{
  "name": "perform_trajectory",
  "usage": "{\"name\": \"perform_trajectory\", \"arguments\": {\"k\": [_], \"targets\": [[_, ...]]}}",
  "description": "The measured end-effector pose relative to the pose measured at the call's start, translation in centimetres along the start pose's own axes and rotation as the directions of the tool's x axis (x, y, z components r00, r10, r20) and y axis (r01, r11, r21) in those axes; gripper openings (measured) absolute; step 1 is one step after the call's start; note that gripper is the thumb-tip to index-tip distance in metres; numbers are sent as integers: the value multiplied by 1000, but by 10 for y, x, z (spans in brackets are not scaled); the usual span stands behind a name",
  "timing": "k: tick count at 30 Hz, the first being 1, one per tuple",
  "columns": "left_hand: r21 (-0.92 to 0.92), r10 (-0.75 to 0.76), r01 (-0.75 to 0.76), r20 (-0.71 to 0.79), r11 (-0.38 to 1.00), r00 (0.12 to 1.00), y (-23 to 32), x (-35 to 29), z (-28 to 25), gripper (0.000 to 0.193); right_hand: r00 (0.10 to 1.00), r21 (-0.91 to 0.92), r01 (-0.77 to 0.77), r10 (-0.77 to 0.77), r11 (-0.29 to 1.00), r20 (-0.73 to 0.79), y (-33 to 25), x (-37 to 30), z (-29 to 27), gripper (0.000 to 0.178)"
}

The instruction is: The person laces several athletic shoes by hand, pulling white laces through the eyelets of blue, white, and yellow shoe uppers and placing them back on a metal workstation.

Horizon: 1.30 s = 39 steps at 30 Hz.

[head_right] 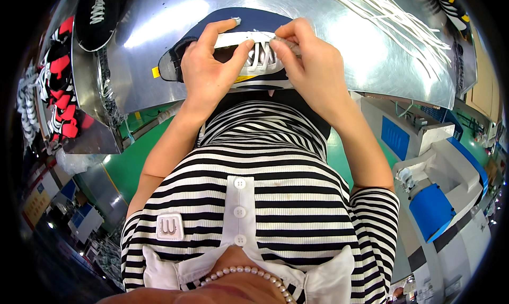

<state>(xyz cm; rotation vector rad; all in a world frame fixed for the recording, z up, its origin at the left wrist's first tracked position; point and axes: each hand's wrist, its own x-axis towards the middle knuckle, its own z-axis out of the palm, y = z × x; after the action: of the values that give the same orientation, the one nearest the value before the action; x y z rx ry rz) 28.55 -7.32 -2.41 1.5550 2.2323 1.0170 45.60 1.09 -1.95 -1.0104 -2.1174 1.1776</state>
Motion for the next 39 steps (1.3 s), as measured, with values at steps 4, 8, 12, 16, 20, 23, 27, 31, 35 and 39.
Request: {"name": "perform_trajectory", "arguments": {"k": [4, 8, 12, 16, 20, 23, 27, 31, 35, 39], "targets": [[14, 43, -43, -33, 999, 999, -2, -1, 1, 36, 993, -154, 117, -111, 981, 48, -4, 1, -5, 14], [-31, 48, -48, 0, 998, 999, 0, -2, 1, 35, 985, -184, 170, -165, 968, 42, -5, 5, -2, 13], [5, 88, -88, -20, 996, 996, -2, -6, -1, 34, 981, -267, 187, -166, 945, 98, -7, 9, 0, 14], [-90, 63, -65, -20, 994, 998, -2, -9, 1, 31, 968, -449, 248, -202, 859, 149, -12, 16, 19, 13], [-189, 63, -67, -24, 980, 998, -6, -13, -1, 31, 940, -584, 335, -309, 739, 147, -14, 17, 39, 15], [-251, 12, 5, 66, 968, 998, -6, -13, -9, 30, 924, -587, 369, -353, 721, 147, -13, 15, 41, 20], [-389, 65, -95, -88, 916, 994, -13, -12, 0, 24, 937, -571, 330, -332, 751, 105, -14, 12, 51, 22], [-361, 18, -15, 6, 932, 1000, -8, -11, -3, 25, 947, -549, 309, -307, 777, 99, -13, 17, 55, 22], [-545, -145, 208, 156, 812, 977, -8, -6, -12, 32, 964, -490, 231, -130, 841, 231, -33, 14, 14, 15], [-580, -180, 251, 178, 775, 967, -10, 3, -16, 37, 992, -295, 115, -125, 948, -13, -22, 9, -7, 14]]}}
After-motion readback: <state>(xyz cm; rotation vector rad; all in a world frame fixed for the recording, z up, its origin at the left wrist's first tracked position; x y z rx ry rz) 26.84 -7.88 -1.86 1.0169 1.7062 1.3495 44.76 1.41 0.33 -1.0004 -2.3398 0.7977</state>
